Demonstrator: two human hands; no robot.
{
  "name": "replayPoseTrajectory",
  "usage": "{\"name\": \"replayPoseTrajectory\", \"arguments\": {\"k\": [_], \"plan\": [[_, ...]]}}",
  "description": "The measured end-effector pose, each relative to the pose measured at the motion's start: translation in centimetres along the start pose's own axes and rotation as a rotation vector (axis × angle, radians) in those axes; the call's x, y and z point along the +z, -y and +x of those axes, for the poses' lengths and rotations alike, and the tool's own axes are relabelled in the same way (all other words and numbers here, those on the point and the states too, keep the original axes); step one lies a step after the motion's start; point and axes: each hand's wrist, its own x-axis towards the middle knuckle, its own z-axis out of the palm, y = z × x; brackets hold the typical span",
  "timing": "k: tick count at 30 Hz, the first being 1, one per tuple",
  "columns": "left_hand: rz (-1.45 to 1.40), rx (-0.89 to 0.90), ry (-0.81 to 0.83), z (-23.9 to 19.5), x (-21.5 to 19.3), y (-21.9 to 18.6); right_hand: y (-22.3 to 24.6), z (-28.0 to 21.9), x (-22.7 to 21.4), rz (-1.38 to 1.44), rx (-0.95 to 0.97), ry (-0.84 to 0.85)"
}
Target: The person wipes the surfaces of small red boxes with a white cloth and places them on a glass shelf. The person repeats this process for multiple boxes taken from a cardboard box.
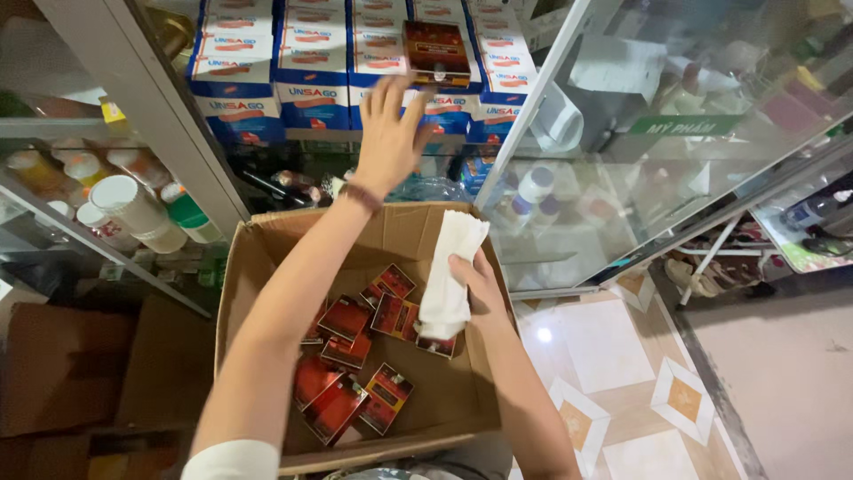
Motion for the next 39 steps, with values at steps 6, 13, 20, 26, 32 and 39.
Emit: {"name": "replayPoseTrajectory", "arguments": {"k": [6,13,20,26,32,39], "plan": [[-0.771,-0.452,0.768,-12.3,-4.7,-4.7,-1.6,1.0,-1.0,0.272,-0.021,-0.002],[-1.227,-0.478,0.692,-20.3,-7.4,-6.2,-2.7,-0.6,1.4,-0.179,-0.087,0.144],[-1.753,-1.383,0.497,-22.3,-7.3,-3.2,-1.2,-2.3,4.9,-0.938,-0.253,0.203],[-1.835,-1.403,0.415,-21.7,-8.8,-1.9,-1.9,-3.4,4.9,-1.386,-0.5,0.235],[-1.812,-1.453,0.316,-21.5,-8.8,-1.1,-3.8,0.5,0.5,-0.226,-0.084,-0.338],[-1.848,-1.471,0.294,-21.3,-8.6,-1.6,-4.8,0.0,0.5,-0.694,-0.129,-0.371]]}}
